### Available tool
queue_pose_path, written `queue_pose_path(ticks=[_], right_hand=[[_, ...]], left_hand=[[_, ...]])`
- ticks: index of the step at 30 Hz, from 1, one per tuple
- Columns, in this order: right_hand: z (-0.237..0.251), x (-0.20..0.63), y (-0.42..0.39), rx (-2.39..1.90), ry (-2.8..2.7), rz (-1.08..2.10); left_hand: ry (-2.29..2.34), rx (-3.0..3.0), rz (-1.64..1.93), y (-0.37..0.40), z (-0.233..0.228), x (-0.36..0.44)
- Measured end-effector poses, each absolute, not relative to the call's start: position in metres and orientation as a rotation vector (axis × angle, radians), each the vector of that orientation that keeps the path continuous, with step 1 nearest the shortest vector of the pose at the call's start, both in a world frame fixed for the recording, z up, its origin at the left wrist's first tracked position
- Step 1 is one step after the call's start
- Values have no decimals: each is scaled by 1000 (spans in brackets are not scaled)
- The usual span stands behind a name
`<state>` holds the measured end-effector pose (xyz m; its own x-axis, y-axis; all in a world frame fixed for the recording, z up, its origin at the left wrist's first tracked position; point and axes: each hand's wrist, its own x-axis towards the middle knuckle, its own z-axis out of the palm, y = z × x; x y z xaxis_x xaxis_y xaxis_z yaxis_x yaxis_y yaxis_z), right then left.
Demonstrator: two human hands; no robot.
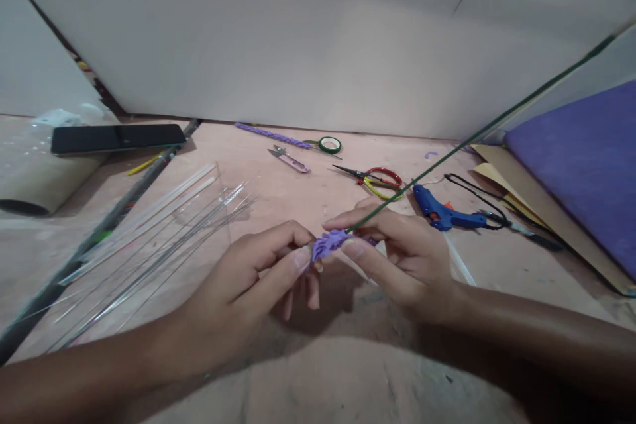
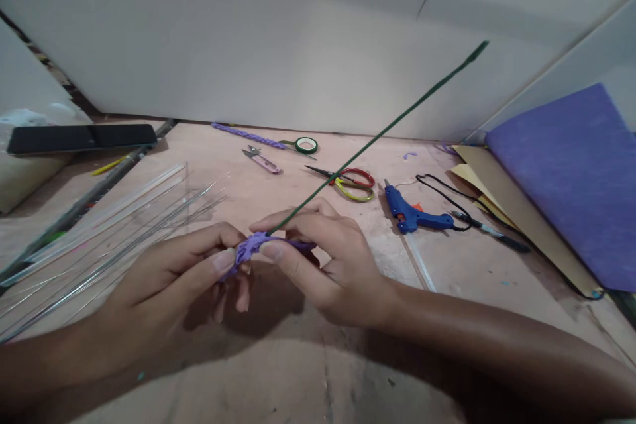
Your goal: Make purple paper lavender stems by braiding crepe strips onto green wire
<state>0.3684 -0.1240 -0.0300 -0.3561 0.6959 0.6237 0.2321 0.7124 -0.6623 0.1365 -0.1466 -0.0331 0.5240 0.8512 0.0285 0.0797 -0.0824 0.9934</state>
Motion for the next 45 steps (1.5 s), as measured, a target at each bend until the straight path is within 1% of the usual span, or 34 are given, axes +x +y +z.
queue_pose_path(ticks=[6, 12, 17, 22, 25, 30, 32, 37, 40, 43, 45], right_hand=[[-36, 368, -124, -751, -1896, 592], [-40, 368, -123, -831, -1869, 537], [-40, 370, -120, -788, -1886, 542], [-37, 370, -120, -748, -1868, 605], [-37, 369, -121, -761, -1819, 694], [-38, 368, -122, -749, -1706, 1036], [-39, 367, -122, -738, -1658, 1105], [-36, 368, -119, -756, -1603, 1065], [-35, 370, -114, -676, -1635, 1036], [-33, 371, -111, -560, -1689, 943], [-29, 372, -112, -500, -1725, 849]], left_hand=[[840, 1574, 794, -146, -31, 138], [1021, 1756, 898, -145, -34, 139], [986, 1856, 969, -144, -33, 138], [1012, 1846, 961, -146, -33, 139], [966, 1817, 948, -146, -35, 139], [938, 1724, 894, -144, -35, 138], [918, 1674, 872, -143, -35, 138], [859, 1415, 829, -144, -36, 141], [788, 1201, 760, -145, -36, 144], [718, 1054, 737, -142, -35, 143], [687, 1087, 779, -137, -35, 139]])
